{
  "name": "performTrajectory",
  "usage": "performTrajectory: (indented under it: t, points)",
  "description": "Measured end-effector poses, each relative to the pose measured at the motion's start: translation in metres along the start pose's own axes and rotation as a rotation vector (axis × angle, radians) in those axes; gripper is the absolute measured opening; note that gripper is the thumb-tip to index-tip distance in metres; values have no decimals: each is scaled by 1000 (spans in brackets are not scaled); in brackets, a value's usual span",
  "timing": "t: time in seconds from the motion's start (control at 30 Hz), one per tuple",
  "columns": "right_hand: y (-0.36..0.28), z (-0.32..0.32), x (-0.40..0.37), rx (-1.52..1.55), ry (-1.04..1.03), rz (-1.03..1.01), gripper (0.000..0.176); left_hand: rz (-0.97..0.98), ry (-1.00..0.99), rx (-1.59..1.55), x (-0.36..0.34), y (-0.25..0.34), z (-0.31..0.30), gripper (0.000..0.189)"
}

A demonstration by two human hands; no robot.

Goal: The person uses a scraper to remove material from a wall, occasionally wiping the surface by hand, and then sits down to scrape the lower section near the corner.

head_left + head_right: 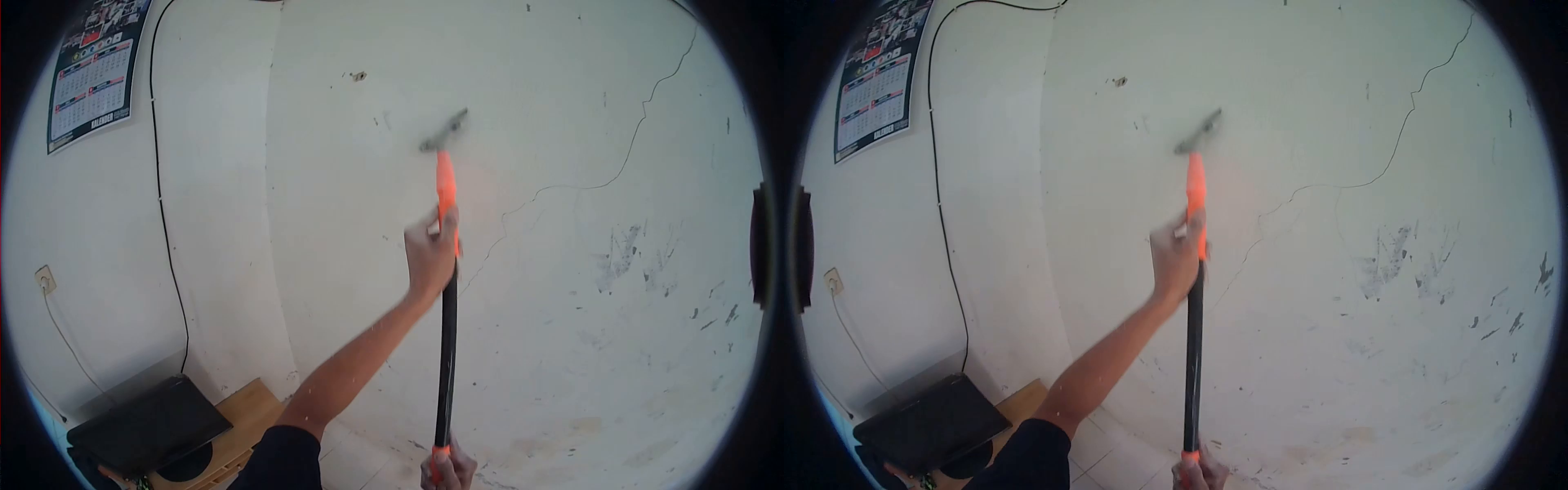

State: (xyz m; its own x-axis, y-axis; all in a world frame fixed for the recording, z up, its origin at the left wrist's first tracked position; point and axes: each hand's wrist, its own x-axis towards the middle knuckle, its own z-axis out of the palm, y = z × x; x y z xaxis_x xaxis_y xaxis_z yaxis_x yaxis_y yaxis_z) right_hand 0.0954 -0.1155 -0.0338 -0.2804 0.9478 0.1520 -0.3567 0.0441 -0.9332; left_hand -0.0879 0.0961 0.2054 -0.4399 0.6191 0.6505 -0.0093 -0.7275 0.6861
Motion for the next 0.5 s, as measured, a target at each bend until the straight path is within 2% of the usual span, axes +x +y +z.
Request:
performTrajectory:
  t: [0.03,0.07,0.1,0.13,0.17,0.23,0.3,0.4,0.5]
  points:
    - [6,-10,-8,16,6,20,31,12,-8,-6,-8,-1,3,38]
    - [26,-30,-4,15,7,5,31,-61,-4,-52,-13,-2,7,39]
    - [52,-55,9,380,-332,-8,31,-138,1,-100,-13,-2,11,39]
    - [50,-54,21,745,-677,-19,34,-103,5,-143,-8,0,13,41]
    - [45,-54,16,744,-676,-25,34,-101,-1,-145,4,2,14,41]
    - [-35,4,10,-74,5,-62,45,-38,4,-96,39,13,11,45]
    - [-70,31,28,-100,-46,-138,52,-42,24,-126,69,33,10,44]
    - [-90,63,31,-57,-85,-150,49,-99,39,-170,89,50,3,43]
    - [-60,48,28,-26,-77,-109,44,-84,3,-104,68,39,-5,44]
